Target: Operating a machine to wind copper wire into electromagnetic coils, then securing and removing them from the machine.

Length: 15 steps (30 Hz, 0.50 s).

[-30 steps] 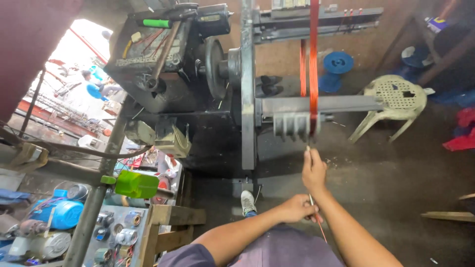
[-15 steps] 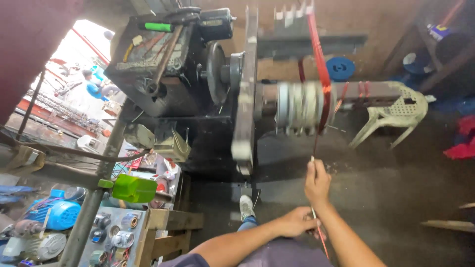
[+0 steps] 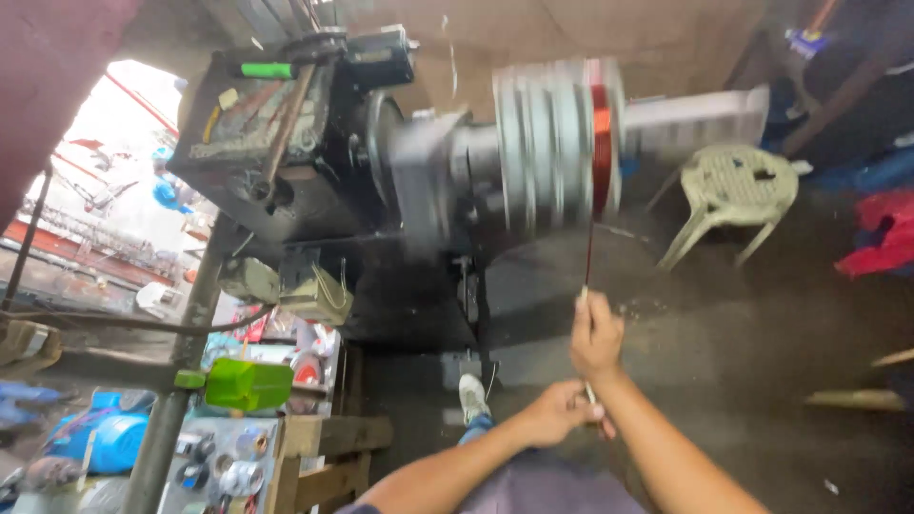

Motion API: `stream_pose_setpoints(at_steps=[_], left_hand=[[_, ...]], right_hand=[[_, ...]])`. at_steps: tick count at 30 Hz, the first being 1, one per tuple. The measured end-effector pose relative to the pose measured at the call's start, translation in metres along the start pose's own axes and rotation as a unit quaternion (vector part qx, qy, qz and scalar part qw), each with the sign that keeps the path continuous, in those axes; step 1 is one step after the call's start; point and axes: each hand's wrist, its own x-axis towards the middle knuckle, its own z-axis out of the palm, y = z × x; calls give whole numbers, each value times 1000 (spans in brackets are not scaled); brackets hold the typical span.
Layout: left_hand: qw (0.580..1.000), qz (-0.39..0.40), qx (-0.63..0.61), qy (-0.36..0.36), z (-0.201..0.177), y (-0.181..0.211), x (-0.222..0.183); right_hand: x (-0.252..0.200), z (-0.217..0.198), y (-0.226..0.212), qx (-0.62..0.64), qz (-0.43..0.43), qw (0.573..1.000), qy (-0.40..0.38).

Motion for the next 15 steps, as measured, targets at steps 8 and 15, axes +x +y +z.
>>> stream_pose_setpoints(at_steps=[8, 15], left_hand=[[999, 27, 19, 8, 13, 14, 6], [1000, 2, -3, -5, 24, 7, -1]], right_hand=[[16, -14, -19, -8, 22, 1000, -3], [3, -19, -8, -38, 5, 999, -5]])
